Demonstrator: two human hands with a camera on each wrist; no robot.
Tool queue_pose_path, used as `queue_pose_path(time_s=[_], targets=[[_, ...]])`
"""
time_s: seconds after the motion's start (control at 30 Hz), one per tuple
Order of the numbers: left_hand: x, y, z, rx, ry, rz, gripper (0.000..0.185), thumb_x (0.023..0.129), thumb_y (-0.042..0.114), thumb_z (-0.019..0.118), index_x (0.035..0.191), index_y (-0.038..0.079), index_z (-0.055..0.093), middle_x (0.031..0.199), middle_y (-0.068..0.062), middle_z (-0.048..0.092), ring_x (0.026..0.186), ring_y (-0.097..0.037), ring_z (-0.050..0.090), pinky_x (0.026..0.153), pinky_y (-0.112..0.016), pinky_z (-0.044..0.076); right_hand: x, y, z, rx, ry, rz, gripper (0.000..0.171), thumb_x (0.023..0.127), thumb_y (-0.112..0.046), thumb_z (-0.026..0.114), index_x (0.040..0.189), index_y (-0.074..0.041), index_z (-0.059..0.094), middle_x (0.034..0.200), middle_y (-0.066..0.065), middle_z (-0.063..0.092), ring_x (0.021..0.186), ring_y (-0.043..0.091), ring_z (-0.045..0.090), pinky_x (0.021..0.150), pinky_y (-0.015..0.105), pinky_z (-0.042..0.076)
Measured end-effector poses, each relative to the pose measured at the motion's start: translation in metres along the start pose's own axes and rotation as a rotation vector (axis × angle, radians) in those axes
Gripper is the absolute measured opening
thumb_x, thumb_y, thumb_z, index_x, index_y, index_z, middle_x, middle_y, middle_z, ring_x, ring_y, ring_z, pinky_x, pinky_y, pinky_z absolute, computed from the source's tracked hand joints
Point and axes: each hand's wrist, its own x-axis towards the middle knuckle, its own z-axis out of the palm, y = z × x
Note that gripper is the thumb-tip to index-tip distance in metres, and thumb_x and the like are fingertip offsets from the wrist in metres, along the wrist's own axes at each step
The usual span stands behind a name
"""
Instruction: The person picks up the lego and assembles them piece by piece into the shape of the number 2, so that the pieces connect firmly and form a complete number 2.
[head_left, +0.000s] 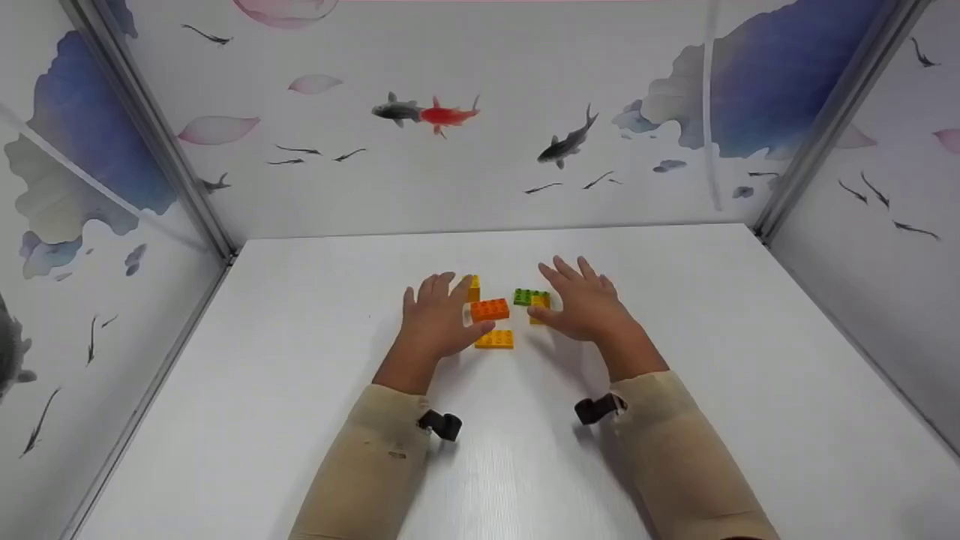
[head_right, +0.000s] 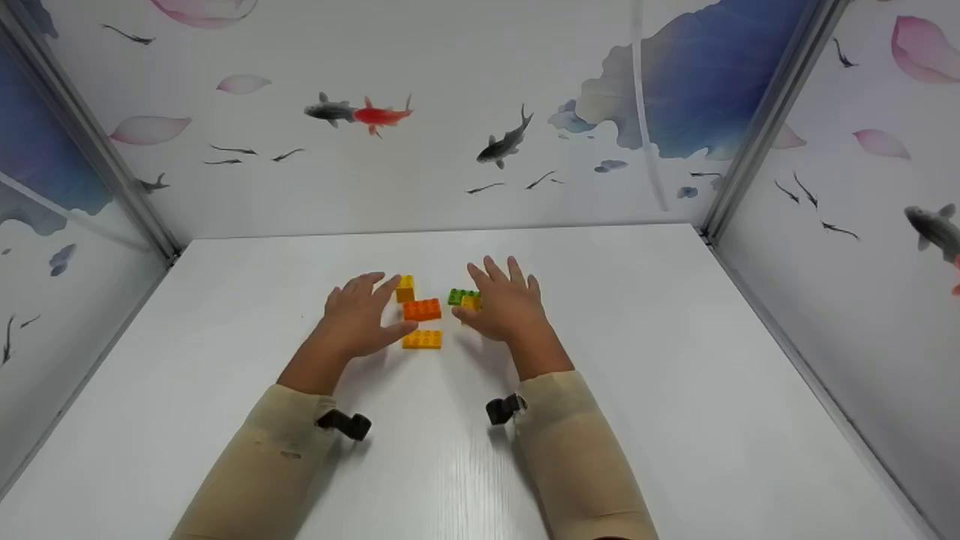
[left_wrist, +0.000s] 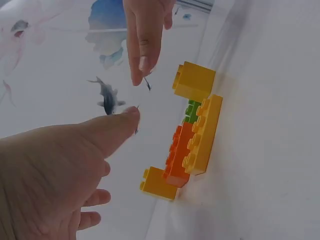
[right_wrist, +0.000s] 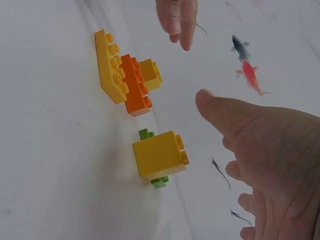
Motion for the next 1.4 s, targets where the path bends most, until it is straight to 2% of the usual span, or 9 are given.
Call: queue_pose_path(time_s=[0.17,0.37,0.53,0.7,0.8,0.97,1.23,1.4], targets=[[0.005,-0.003,0.008,-0.089,-0.073,0.070,0.088,0.094,0.059,0.077,0.167,0.030,0.038,0.172,-0.005,0.034,0.159,-0.031,0.033,0.131,-0.056,0.032,0.005,0.006,0.002,0.062,-0.020,-0.007,0.089,0.100,-0.059,0.068,0.172,-0.034,0.022,0.182,0.000,0.016,0.170,0.035,0.005,0.131,0.070,0.014],[0.008,-0.011,0.018,-0.176,-0.181,0.080,0.085,0.090,0.050,0.085,0.162,0.029,0.046,0.164,-0.002,0.041,0.144,-0.025,0.043,0.124,-0.052,0.043,0.010,0.015,0.008,0.147,-0.058,-0.028,0.084,0.100,-0.052,0.072,0.170,-0.031,0.031,0.179,0.003,0.027,0.168,0.035,0.017,0.133,0.064,0.018],[0.009,-0.016,0.022,-0.220,-0.183,0.081,0.067,0.087,0.041,0.089,0.146,0.027,0.060,0.151,-0.001,0.047,0.133,-0.022,0.045,0.120,-0.048,0.047,0.015,0.020,0.013,0.223,-0.048,-0.042,0.072,0.099,-0.043,0.077,0.163,-0.026,0.047,0.167,0.007,0.048,0.158,0.035,0.039,0.131,0.060,0.030],[0.010,-0.017,0.021,-0.257,-0.189,0.076,0.052,0.088,0.034,0.089,0.135,0.025,0.067,0.138,0.001,0.054,0.126,-0.021,0.051,0.116,-0.046,0.049,0.019,0.022,0.015,0.307,-0.047,-0.030,0.059,0.099,-0.034,0.078,0.154,-0.022,0.059,0.149,0.005,0.062,0.132,0.031,0.058,0.113,0.051,0.051],[0.010,-0.017,0.022,-0.268,-0.197,0.075,0.049,0.091,0.031,0.087,0.135,0.021,0.068,0.133,0.001,0.059,0.118,-0.021,0.055,0.114,-0.043,0.050,0.020,0.023,0.017,0.335,-0.052,-0.008,0.053,0.100,-0.030,0.076,0.150,-0.022,0.063,0.147,0.005,0.063,0.126,0.029,0.061,0.107,0.046,0.054],[0.014,-0.018,0.025,-0.292,-0.198,0.075,0.045,0.092,0.028,0.085,0.134,0.018,0.071,0.127,0.001,0.066,0.113,-0.022,0.058,0.110,-0.042,0.051,0.022,0.027,0.021,0.390,-0.069,0.034,0.047,0.102,-0.029,0.074,0.148,-0.023,0.065,0.149,0.006,0.062,0.128,0.029,0.061,0.110,0.046,0.054],[0.014,-0.019,0.027,-0.328,-0.187,0.100,0.037,0.093,0.023,0.085,0.129,0.018,0.076,0.119,0.000,0.069,0.110,-0.023,0.059,0.107,-0.041,0.053,0.026,0.030,0.023,0.465,-0.091,0.088,0.045,0.102,-0.030,0.075,0.146,-0.027,0.066,0.146,0.004,0.063,0.131,0.028,0.061,0.111,0.045,0.054],[0.013,-0.020,0.025,-0.347,-0.202,0.065,0.036,0.094,0.022,0.085,0.129,0.019,0.076,0.117,0.000,0.069,0.110,-0.023,0.059,0.107,-0.041,0.053,0.026,0.023,0.022,0.504,-0.084,0.098,0.042,0.101,-0.029,0.076,0.142,-0.028,0.068,0.144,0.003,0.064,0.131,0.029,0.060,0.113,0.047,0.053]])
